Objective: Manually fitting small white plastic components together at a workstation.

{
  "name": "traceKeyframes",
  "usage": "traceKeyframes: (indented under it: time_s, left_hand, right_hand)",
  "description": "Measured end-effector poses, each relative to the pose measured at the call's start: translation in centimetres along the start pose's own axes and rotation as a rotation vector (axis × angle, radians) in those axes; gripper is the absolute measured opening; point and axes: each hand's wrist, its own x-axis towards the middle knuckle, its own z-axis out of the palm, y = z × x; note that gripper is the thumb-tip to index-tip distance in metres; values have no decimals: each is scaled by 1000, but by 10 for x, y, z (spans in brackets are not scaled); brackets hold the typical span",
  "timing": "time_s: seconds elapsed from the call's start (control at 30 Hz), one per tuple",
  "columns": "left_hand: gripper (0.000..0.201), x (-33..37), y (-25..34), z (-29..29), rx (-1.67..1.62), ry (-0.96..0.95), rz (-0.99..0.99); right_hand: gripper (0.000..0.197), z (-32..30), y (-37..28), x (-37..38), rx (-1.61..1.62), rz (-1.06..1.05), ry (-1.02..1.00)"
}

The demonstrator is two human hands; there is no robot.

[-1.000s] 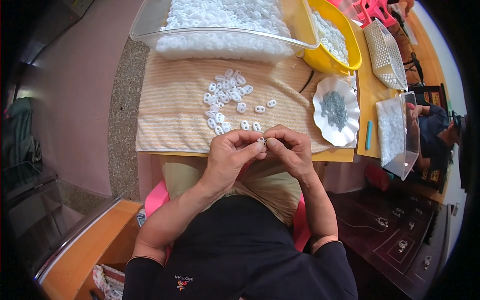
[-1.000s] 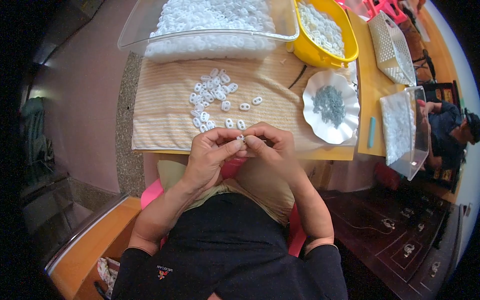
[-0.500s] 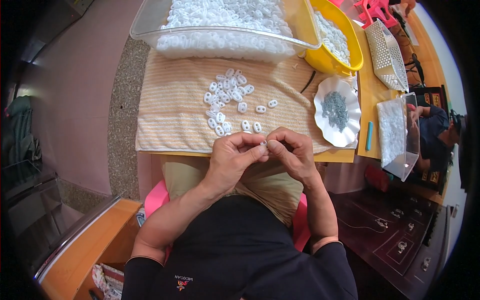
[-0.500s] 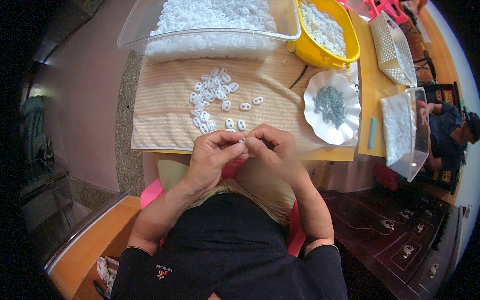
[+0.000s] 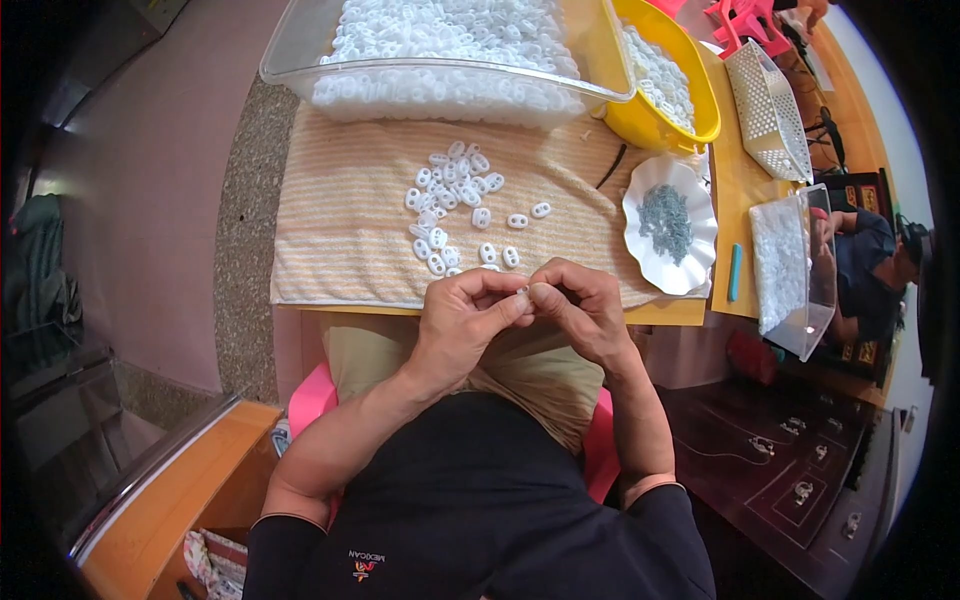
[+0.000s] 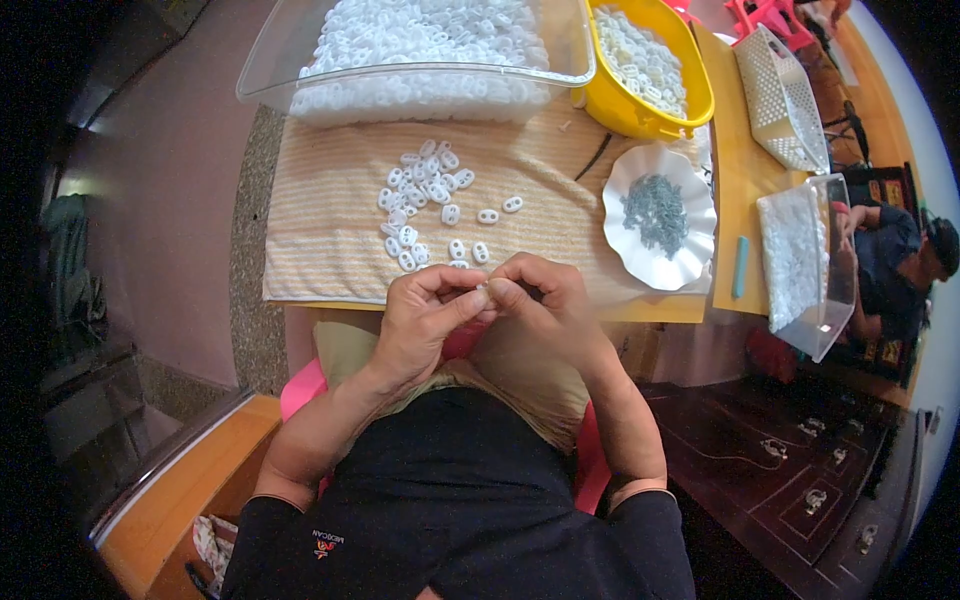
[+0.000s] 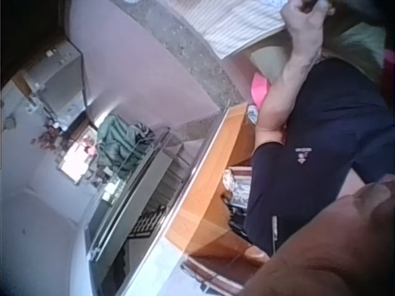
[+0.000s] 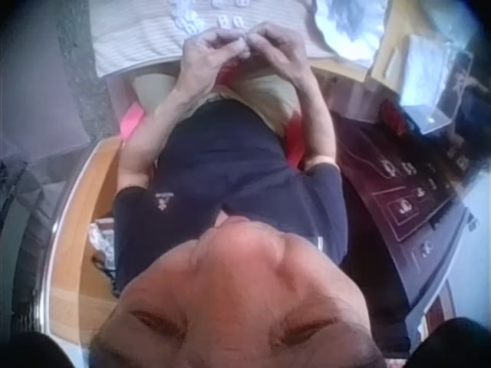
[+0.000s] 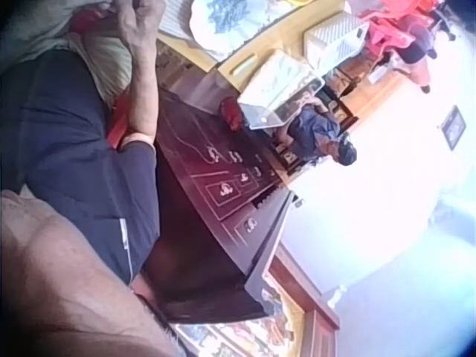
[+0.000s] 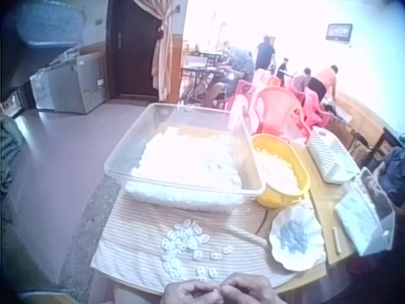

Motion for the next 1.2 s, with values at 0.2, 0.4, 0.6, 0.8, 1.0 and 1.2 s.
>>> traceKeyframes:
  time_s: [0.2,0.4,0.6,0.8,1.0,1.2]
  left_hand:
    - [16,1,2,-1,-14,-10,-9]
    - [16,2,4,-1,-77,-22,-23]
    - [17,1,11,-1,-135,-35,-69]
    - [18,1,13,-3,-139,-41,-79]
    - [18,3,11,-5,-143,-43,-84]
    - [18,3,11,-5,-148,-38,-94]
  right_hand:
    - [13,-1,-2,1,-68,-17,-4]
    - [12,-2,-10,3,48,8,-9]
    - [15,-4,-12,6,23,5,-16]
    - [14,-6,-14,8,61,32,-38]
    - [13,-2,-17,9,29,28,-15]
    - [14,-5,-15,10,0,22,-31]
